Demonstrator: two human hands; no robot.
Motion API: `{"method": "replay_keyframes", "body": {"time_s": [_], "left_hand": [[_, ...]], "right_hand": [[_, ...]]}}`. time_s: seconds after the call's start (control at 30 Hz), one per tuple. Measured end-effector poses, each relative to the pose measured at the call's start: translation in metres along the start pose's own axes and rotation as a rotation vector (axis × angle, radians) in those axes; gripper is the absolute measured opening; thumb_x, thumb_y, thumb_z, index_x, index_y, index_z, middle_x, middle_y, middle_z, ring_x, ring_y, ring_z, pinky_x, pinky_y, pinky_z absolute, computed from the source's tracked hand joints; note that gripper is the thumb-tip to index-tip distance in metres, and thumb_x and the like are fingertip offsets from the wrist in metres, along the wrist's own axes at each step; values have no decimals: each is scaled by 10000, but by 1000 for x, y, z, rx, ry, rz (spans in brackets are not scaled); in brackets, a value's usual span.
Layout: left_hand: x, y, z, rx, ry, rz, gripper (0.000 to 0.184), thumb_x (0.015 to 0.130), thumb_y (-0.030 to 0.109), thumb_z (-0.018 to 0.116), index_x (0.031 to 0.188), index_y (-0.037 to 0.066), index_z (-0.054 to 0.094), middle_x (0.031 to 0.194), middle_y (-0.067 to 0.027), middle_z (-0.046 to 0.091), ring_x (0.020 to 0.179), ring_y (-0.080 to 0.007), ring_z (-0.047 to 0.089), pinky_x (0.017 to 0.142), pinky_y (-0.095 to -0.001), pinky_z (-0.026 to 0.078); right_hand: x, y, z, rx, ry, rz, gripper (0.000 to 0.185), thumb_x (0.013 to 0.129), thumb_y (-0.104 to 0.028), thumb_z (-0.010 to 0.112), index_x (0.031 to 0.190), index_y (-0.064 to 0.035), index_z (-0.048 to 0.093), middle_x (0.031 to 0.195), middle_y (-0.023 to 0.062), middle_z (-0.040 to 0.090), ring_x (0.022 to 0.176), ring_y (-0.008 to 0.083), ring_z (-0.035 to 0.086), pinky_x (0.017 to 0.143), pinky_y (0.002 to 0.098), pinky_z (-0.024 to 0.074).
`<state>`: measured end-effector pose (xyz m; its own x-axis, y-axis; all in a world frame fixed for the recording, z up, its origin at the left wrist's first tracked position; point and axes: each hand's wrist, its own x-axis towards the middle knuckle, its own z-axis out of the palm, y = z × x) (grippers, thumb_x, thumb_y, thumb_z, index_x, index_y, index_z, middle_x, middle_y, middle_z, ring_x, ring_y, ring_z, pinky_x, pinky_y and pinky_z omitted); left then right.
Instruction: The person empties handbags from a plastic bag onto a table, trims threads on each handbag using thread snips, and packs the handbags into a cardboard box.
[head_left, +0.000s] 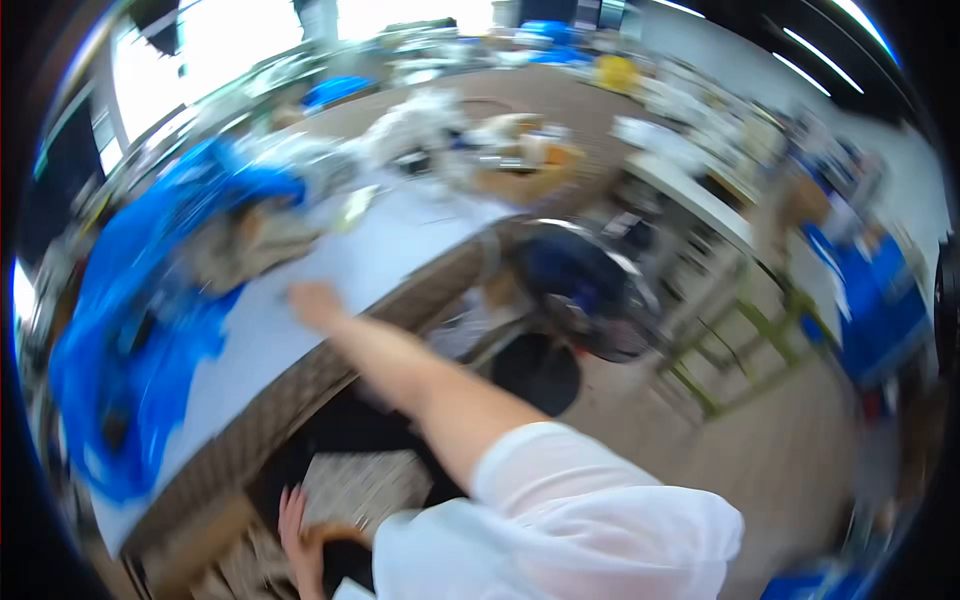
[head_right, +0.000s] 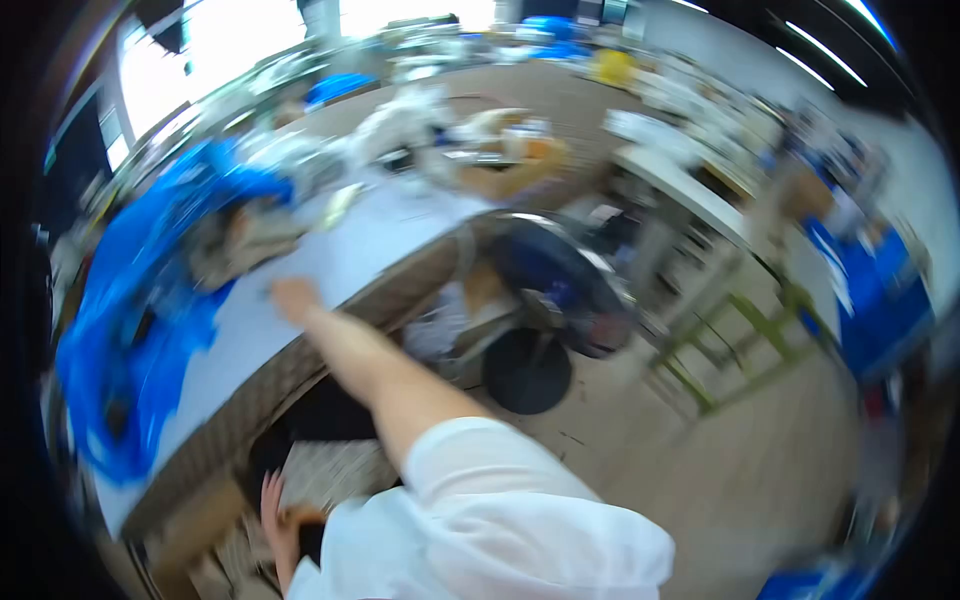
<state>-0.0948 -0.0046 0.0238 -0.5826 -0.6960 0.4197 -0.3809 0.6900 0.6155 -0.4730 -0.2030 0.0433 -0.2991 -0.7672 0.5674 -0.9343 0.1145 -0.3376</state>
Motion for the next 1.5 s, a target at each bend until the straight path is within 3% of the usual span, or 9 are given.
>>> {"method": "replay_keyframes", "body": {"time_s": [0.2,0.27,0.37,0.5,0.83,0.97,1.1,1.17,1.5], "left_hand": [[-1,1,25,-353,327,8,264,730,18,734,984,77,695,1120,-117,674,1105,-300,613,960,-413,466],[-7,16,-3,-263,449,2,303,711,33,759,1001,102,704,1057,-75,682,996,-254,629,860,-342,492],[-30,-3,-25,-397,507,-190,205,786,64,720,987,79,681,989,-63,676,913,-194,633,794,-287,483],[-73,-44,-71,-475,1106,-531,201,909,157,646,1029,-5,654,987,-20,678,880,-83,586,795,-266,482],[-125,-195,-131,-479,2022,-687,377,932,329,605,1095,-6,544,959,-102,658,842,-204,630,681,-346,532],[-145,-292,-46,-1238,1217,-1130,339,959,322,519,1065,0,537,853,-161,671,636,-251,640,570,-350,534],[-43,-209,10,-930,1068,-1059,170,951,208,528,1008,61,590,885,-94,615,790,-235,627,648,-343,517],[-9,-172,11,7,565,-647,169,929,140,567,1063,38,580,949,-119,595,855,-245,607,720,-337,517],[-36,-295,-60,512,857,-1106,449,833,114,649,1253,71,498,1225,-182,499,1160,-365,475,978,-447,414]], "right_hand": [[-4,48,-7,-155,-53,-396,256,893,-263,517,968,-76,674,843,167,672,807,361,643,704,473,503],[5,8,-27,-106,-218,-17,322,888,-265,537,1122,-70,641,1050,177,674,963,349,634,801,457,488],[3,8,-41,-96,-157,-212,246,916,-243,553,1056,-43,591,950,200,668,894,393,628,727,468,474],[3,17,-27,-24,-138,-256,257,935,-269,545,1057,-46,581,977,209,656,902,400,620,741,468,471],[12,26,-30,-202,-331,-110,347,975,-337,496,1148,-43,560,1019,195,657,960,368,628,803,426,482],[2,20,-39,-177,-304,-51,313,975,-321,503,1103,-38,544,926,206,643,849,375,627,724,440,471],[6,-1,-35,-111,-312,-86,271,971,-282,523,1039,-20,534,833,200,615,714,353,584,643,425,450],[11,-1,-31,-88,-337,-98,256,969,-265,531,1015,-13,532,801,196,603,667,342,563,616,417,442],[60,-7,6,413,-377,-227,184,962,-141,561,858,2,509,689,4,433,608,117,366,551,261,337]]}}
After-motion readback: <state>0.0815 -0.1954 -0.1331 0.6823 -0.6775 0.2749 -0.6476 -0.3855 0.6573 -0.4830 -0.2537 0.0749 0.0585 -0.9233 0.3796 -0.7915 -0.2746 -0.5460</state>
